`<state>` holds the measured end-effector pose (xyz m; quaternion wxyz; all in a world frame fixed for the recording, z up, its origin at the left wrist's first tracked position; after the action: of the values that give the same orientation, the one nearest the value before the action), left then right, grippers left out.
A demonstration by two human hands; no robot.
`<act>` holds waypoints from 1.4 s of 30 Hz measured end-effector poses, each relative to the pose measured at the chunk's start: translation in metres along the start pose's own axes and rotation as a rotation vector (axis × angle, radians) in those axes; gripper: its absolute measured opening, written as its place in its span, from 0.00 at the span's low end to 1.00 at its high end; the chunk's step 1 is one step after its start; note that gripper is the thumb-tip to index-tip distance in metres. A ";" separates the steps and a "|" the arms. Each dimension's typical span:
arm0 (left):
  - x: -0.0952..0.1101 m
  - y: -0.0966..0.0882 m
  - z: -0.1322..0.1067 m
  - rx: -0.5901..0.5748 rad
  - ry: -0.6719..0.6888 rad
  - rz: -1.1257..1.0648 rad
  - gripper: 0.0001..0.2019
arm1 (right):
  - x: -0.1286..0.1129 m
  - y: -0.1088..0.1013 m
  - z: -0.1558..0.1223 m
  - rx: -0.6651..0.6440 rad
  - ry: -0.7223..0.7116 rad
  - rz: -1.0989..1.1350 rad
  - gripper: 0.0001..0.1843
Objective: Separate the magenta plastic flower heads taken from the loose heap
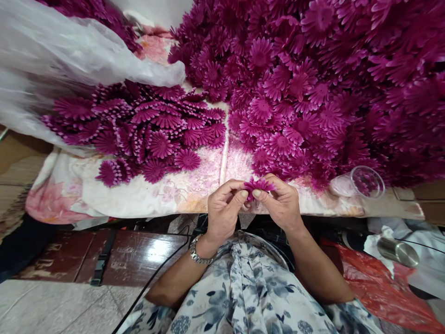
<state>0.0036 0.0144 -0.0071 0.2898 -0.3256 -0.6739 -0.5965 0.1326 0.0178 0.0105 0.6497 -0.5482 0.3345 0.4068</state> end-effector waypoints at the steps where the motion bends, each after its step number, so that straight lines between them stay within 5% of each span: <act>1: 0.000 0.000 0.000 -0.007 -0.025 -0.001 0.07 | 0.000 0.000 -0.001 0.012 -0.009 -0.031 0.08; 12: 0.002 0.011 -0.002 -0.086 -0.193 -0.114 0.10 | -0.002 -0.003 0.001 0.116 -0.071 -0.215 0.20; 17: 0.004 0.016 -0.002 -0.006 -0.236 -0.112 0.12 | -0.002 -0.003 0.001 0.077 -0.075 -0.243 0.17; 24: 0.007 0.016 0.003 0.090 -0.225 -0.099 0.11 | 0.008 -0.008 0.001 0.276 -0.010 0.022 0.06; 31: 0.011 0.013 0.009 0.145 -0.140 -0.084 0.10 | 0.013 -0.017 0.002 0.262 0.073 -0.024 0.14; 42: 0.010 0.021 0.014 0.116 -0.321 -0.212 0.08 | 0.006 -0.016 0.009 0.202 -0.001 -0.159 0.22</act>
<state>0.0141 0.0310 0.0120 0.1326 -0.3266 -0.7750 -0.5245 0.1494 0.0263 0.0133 0.7320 -0.5048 0.3286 0.3185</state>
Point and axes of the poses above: each hand's wrist, its own z-axis towards the middle knuckle, its own y-axis out of the palm, x = y × z, the point moved 2 cm from there along z, towards the middle knuckle, and after that the axes turned 14 degrees about -z, right-handed, at the moved point
